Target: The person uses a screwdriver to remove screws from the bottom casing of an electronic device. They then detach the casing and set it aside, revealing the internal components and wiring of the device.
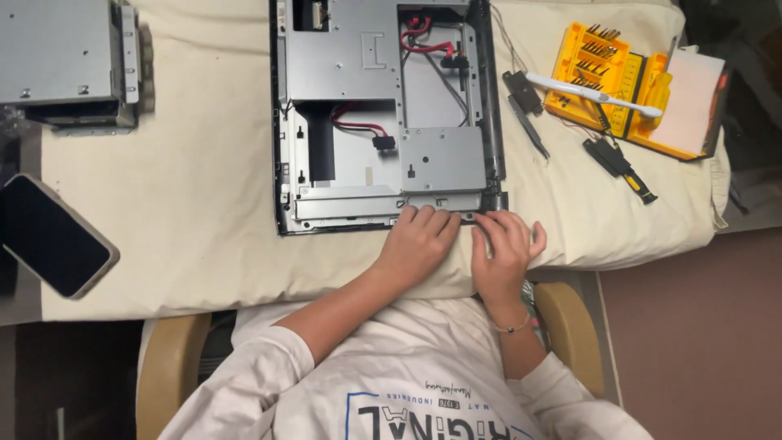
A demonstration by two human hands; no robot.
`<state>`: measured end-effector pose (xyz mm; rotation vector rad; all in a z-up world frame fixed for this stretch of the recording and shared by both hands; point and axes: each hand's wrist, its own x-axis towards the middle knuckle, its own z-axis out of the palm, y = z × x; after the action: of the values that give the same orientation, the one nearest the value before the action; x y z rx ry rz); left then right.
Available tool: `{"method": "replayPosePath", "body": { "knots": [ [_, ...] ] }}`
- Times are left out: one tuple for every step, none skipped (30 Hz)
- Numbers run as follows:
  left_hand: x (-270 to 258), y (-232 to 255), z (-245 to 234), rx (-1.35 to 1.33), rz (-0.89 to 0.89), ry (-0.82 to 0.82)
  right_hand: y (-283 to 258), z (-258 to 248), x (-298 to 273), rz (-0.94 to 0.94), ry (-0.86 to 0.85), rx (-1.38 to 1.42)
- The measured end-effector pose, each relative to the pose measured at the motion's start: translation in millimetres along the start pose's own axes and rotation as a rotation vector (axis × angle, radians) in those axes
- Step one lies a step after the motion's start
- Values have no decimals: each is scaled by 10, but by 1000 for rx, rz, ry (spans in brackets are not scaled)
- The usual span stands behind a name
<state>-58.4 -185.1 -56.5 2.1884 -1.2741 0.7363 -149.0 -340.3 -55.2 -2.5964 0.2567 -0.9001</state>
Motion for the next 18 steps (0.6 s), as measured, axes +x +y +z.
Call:
{"method": "replayPosePath", "body": {
  "knots": [
    [22,19,28,21,-2,13,155,-22,52,52,19,-53],
    [34,55,56,40,-11,24,314,-59,95,103,32,-105],
    [46,53,76,35,-3,27,519,-113,267,107,39,-111],
    [37,60,87,40,-8,18,716,-173,416,177,57,-140],
    [27,66,99,45,-13,9,914,-235,560,248,75,-168],
    [20,60,100,41,-8,9,1158,-248,682,253,79,-172],
    [14,55,101,48,-3,14,1403,-265,804,291,132,-230],
    [20,47,109,54,3,20,1654,-292,931,328,187,-290],
    [69,50,37,48,11,22,1738,-347,1042,333,192,-296],
    [108,57,-38,59,14,32,1819,-399,1145,369,220,-330],
    [144,61,-113,70,17,43,1900,-450,1247,406,248,-365],
    [136,60,-112,65,22,42,1969,-496,1251,411,251,-368],
    [130,56,-111,70,18,32,2038,-540,1257,459,184,-385],
    [132,58,-107,72,12,21,2111,-598,1266,505,115,-403],
    [127,51,-89,65,16,21,2153,-600,1250,511,117,-409],
    [113,49,-71,57,13,15,2194,-592,1237,526,32,-390],
    [93,45,-57,50,11,9,2230,-582,1220,541,-54,-371],
    [89,42,-43,49,9,7,2222,-584,1287,541,-56,-371]
  ]
}}
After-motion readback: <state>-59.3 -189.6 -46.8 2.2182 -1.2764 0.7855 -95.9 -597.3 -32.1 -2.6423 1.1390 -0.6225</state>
